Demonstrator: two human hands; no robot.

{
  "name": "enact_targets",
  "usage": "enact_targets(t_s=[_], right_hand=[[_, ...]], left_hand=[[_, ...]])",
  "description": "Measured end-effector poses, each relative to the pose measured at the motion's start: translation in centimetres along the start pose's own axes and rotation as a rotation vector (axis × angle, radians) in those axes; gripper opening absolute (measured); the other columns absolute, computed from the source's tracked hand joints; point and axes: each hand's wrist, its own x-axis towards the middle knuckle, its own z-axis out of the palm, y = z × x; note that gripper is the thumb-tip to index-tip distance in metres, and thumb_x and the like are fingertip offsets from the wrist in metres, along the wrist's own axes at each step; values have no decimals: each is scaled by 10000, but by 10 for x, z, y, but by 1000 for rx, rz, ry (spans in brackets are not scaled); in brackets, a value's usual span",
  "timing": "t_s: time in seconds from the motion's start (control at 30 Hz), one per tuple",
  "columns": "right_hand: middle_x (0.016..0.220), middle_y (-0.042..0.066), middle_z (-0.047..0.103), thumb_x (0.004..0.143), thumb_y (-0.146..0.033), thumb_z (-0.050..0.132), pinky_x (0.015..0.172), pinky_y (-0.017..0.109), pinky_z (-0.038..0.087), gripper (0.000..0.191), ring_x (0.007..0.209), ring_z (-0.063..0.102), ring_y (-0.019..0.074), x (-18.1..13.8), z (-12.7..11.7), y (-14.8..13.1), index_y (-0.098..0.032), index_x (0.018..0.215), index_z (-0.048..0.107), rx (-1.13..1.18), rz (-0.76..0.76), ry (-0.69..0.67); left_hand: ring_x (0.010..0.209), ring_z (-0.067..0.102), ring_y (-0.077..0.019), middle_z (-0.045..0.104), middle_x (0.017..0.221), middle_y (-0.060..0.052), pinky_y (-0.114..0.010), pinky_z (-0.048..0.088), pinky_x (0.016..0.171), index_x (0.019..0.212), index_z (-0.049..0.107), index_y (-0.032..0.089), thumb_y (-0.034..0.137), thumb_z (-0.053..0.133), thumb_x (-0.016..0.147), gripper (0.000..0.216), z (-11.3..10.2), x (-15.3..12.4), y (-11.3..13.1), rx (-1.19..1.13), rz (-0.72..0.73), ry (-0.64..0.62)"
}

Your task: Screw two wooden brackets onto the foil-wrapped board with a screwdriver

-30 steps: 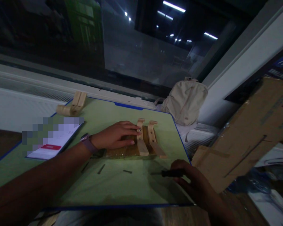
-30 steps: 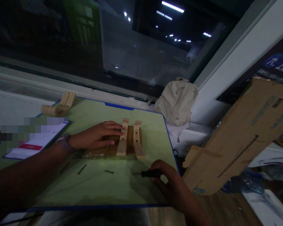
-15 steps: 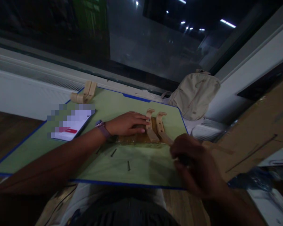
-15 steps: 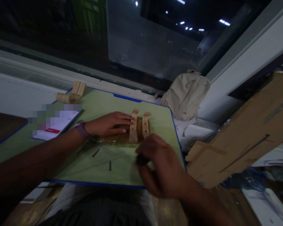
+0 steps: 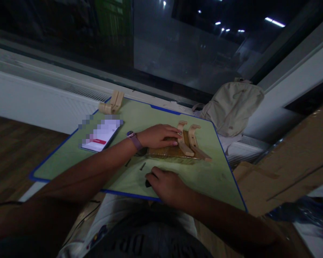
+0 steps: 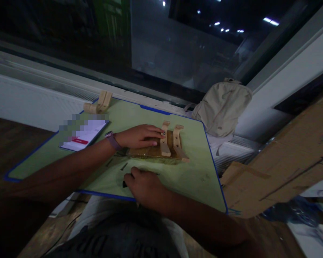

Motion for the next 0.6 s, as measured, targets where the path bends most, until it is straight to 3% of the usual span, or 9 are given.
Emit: enact_targets(t_s=[0.1,0.43,0.6], right_hand=[[1016,107,649,960,-157,476,557,311,500,176,709,647,204,15,-3,-1,-142,1068,614,-60,18,-47],[1041,159,672,975,-135,391,608,318,514,275,761,648,219,59,-3,-7,-102,1078,644,-62,37,34],[1072,182,663,966,-107,343,590,345,515,331,748,654,241,70,-4,-8,-89,1128,632,-111,72,5]], left_hand=[[1321,538,-222,574,1429,-122,-408,404,1126,1293,632,207,350,538,976,360,0,0,-1,-1,3,4],[1308,551,-217,590,1406,-135,-396,420,1119,1269,645,180,357,546,973,359,3,3,-3,-13,4,11],[1311,548,-213,576,1426,-120,-402,413,1122,1277,642,202,337,550,973,345,3,2,-3,-8,7,16]])
